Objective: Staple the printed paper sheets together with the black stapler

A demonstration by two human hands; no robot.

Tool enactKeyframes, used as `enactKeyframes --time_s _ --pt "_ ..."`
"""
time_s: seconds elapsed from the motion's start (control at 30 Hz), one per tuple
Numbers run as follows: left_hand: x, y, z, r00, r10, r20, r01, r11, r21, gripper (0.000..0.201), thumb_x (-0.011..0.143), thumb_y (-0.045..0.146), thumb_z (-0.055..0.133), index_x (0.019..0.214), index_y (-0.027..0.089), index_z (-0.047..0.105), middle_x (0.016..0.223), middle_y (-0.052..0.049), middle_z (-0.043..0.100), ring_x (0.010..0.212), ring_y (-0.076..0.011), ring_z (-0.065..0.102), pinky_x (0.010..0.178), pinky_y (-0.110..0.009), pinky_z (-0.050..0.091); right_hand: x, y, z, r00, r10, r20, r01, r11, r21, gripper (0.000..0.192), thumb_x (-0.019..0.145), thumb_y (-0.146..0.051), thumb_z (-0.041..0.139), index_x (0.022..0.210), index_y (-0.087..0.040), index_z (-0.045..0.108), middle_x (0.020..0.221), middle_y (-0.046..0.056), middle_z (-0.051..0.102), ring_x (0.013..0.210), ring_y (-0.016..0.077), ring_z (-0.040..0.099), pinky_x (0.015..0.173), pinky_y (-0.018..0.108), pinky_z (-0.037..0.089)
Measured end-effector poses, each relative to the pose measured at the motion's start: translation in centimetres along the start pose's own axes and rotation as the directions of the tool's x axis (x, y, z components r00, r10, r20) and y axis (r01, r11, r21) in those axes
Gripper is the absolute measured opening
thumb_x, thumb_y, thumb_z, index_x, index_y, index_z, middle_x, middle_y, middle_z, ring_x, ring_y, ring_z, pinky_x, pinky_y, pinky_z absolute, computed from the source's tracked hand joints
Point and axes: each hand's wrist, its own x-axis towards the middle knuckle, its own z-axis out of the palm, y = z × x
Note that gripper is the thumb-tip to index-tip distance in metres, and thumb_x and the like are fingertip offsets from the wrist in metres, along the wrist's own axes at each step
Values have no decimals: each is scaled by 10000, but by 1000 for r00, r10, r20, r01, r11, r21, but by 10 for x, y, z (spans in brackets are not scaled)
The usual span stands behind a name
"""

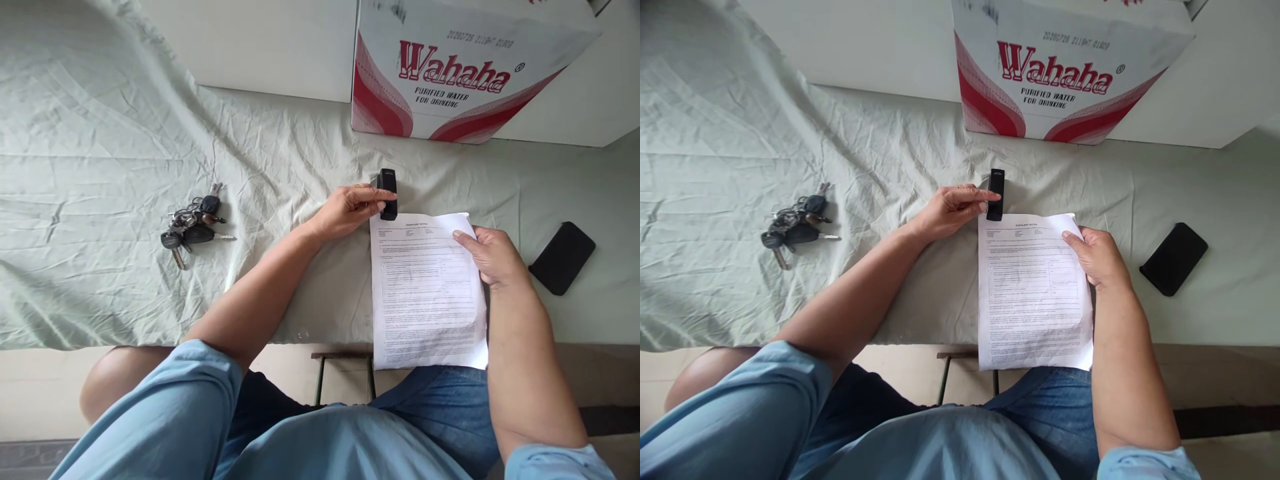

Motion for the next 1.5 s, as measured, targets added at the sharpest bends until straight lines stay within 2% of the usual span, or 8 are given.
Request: enactKeyframes --time_s 0.17,0.33,0.57,0.73,0.87,1.03,1.23,1.5 --pt "-1 -4 -2 993 -70 97 68 997 20 332 1046 406 816 1324 278 946 1209 -79 937 1092 -223 864 1011 -331 645 0 3 -2 998 45 -45 -46 999 -10 441 669 -635 1090 827 -305 845 733 -4 855 632 294 831 569 436 713" --pt "0 1 -3 975 -198 100 191 978 83 321 998 401 879 1294 303 959 1270 -64 940 1054 -234 889 957 -328 660 1 3 -1 1000 1 -13 -1 1000 -1 448 670 -645 1091 805 -305 832 742 -1 864 635 306 843 596 458 738" --pt "0 2 -4 966 -232 116 232 973 10 421 1001 470 852 1349 251 942 803 -10 835 645 -127 607 680 -308 477 -17 -13 -4 991 -32 127 30 999 15 513 704 -760 1059 869 -307 883 822 13 898 805 323 908 799 483 789" --pt "-2 4 -9 979 -183 85 196 963 -187 638 958 699 883 1358 202 911 704 18 649 651 -132 530 673 -326 431 -36 -13 -20 965 8 261 -15 1000 26 439 715 -701 1078 839 -324 892 814 39 896 895 377 923 855 554 795" --pt "-1 9 -11 966 -258 7 245 909 -338 703 887 885 860 1106 218 884 706 9 642 634 -127 510 631 -338 386 -34 -10 -10 993 -87 80 71 979 192 413 738 -641 1082 964 -336 919 897 24 924 926 364 930 898 559 798" --pt "-2 9 -11 964 -255 72 261 870 -418 808 929 962 749 666 199 701 613 -11 597 568 -92 404 590 -342 299 -14 -9 19 983 -146 -110 171 945 278 441 727 -603 1098 981 -301 901 1017 44 940 1203 389 906 1082 592 757" --pt "0 2 -11 974 -204 99 227 883 -410 695 792 796 1003 670 183 700 640 -1 577 599 -94 465 579 -312 316 -5 -3 25 971 -161 -178 210 928 307 474 664 -617 1131 947 -317 898 948 30 921 1158 385 900 1055 584 759" --pt "3 -10 -5 973 -217 -81 150 857 -492 799 666 707 1119 668 213 491 684 28 527 633 -96 501 579 -288 384 -4 -3 24 982 -141 -127 173 938 299 523 632 -579 1148 972 -295 870 1111 31 937 1246 355 869 1239 596 669"
